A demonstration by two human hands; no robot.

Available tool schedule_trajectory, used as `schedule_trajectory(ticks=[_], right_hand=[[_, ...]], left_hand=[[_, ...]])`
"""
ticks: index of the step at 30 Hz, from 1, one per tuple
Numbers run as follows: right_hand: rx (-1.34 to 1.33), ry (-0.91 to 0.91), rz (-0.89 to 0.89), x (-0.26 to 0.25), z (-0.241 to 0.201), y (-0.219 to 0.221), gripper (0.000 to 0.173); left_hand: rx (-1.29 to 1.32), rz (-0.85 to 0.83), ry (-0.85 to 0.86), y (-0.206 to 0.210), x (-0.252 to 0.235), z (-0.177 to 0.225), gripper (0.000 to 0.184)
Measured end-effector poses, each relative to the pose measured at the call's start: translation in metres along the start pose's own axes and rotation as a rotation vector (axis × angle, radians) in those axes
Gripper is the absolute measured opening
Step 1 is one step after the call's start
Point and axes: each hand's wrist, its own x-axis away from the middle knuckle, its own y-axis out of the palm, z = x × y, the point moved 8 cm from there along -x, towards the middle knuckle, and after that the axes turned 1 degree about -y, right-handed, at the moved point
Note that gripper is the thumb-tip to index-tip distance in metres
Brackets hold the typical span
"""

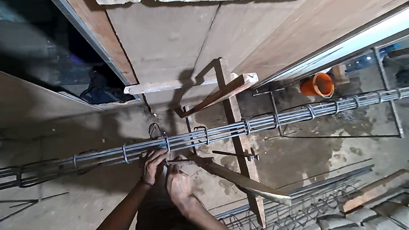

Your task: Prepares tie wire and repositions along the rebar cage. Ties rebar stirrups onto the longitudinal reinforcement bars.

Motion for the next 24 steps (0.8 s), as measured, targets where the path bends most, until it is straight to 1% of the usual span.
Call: schedule_trajectory(ticks=[1, 2, 4, 5, 7, 9, 10, 12, 13, 15, 16, 17, 18, 19, 20, 21, 22, 23, 24], right_hand=[[0.087, -0.095, 0.104, -0.001, -0.013, -0.014, 0.028], [0.138, -0.166, 0.154, -0.004, -0.023, -0.026, 0.03], [0.122, -0.208, 0.113, -0.02, -0.028, -0.045, 0.034], [0.068, -0.188, 0.101, -0.032, -0.022, -0.053, 0.035], [-0.07, -0.052, 0.127, -0.056, 0.008, -0.059, 0.029], [-0.169, 0.147, 0.055, -0.069, 0.047, -0.046, 0.031], [-0.179, 0.212, -0.002, -0.068, 0.062, -0.035, 0.033], [-0.21, 0.229, -0.138, -0.053, 0.075, -0.008, 0.037], [-0.28, 0.178, -0.185, -0.042, 0.075, 0.008, 0.038], [-0.519, 0.034, -0.142, -0.02, 0.062, 0.029, 0.035], [-0.672, -0.008, -0.125, -0.014, 0.056, 0.035, 0.032], [-0.826, -0.005, -0.163, -0.01, 0.054, 0.04, 0.03], [-0.954, 0.034, -0.229, -0.006, 0.057, 0.046, 0.032], [-1.066, 0.097, -0.274, -0.002, 0.064, 0.053, 0.037], [-1.181, 0.192, -0.271, 0.0, 0.077, 0.058, 0.043], [-1.292, 0.316, -0.189, 0.001, 0.098, 0.06, 0.047], [-1.386, 0.459, -0.015, 0.001, 0.124, 0.056, 0.046], [-1.427, 0.616, 0.196, 0.003, 0.154, 0.051, 0.045], [-1.412, 0.771, 0.381, 0.004, 0.184, 0.046, 0.049]], left_hand=[[0.004, -0.014, 0.008, 0.0, 0.001, -0.002, 0.024], [0.01, -0.013, -0.006, 0.0, 0.003, -0.003, 0.025], [0.028, -0.014, -0.074, -0.001, 0.004, -0.003, 0.026], [0.02, 0.015, -0.109, -0.002, 0.002, -0.001, 0.024], [-0.042, 0.105, -0.125, -0.003, -0.004, 0.003, 0.017], [-0.057, 0.146, -0.117, 0.001, -0.002, 0.001, 0.013], [-0.044, 0.152, -0.117, 0.003, -0.001, 0.0, 0.013], [-0.032, 0.156, -0.108, 0.005, -0.001, -0.002, 0.013], [-0.03, 0.158, -0.102, 0.006, 0.0, -0.002, 0.013], [-0.038, 0.154, -0.092, 0.004, 0.003, -0.001, 0.013], [-0.039, 0.147, -0.086, 0.002, 0.003, -0.001, 0.013], [-0.04, 0.144, -0.083, 0.002, 0.002, 0.0, 0.014], [-0.044, 0.144, -0.082, 0.001, 0.001, 0.003, 0.014], [-0.047, 0.145, -0.081, 0.0, 0.0, 0.005, 0.014], [-0.05, 0.144, -0.083, -0.001, -0.002, 0.006, 0.014], [-0.049, 0.144, -0.082, -0.001, -0.005, 0.007, 0.014], [-0.047, 0.138, -0.083, -0.001, -0.007, 0.009, 0.014], [-0.044, 0.131, -0.089, -0.001, -0.008, 0.01, 0.014], [-0.041, 0.127, -0.09, -0.002, -0.009, 0.011, 0.014]])
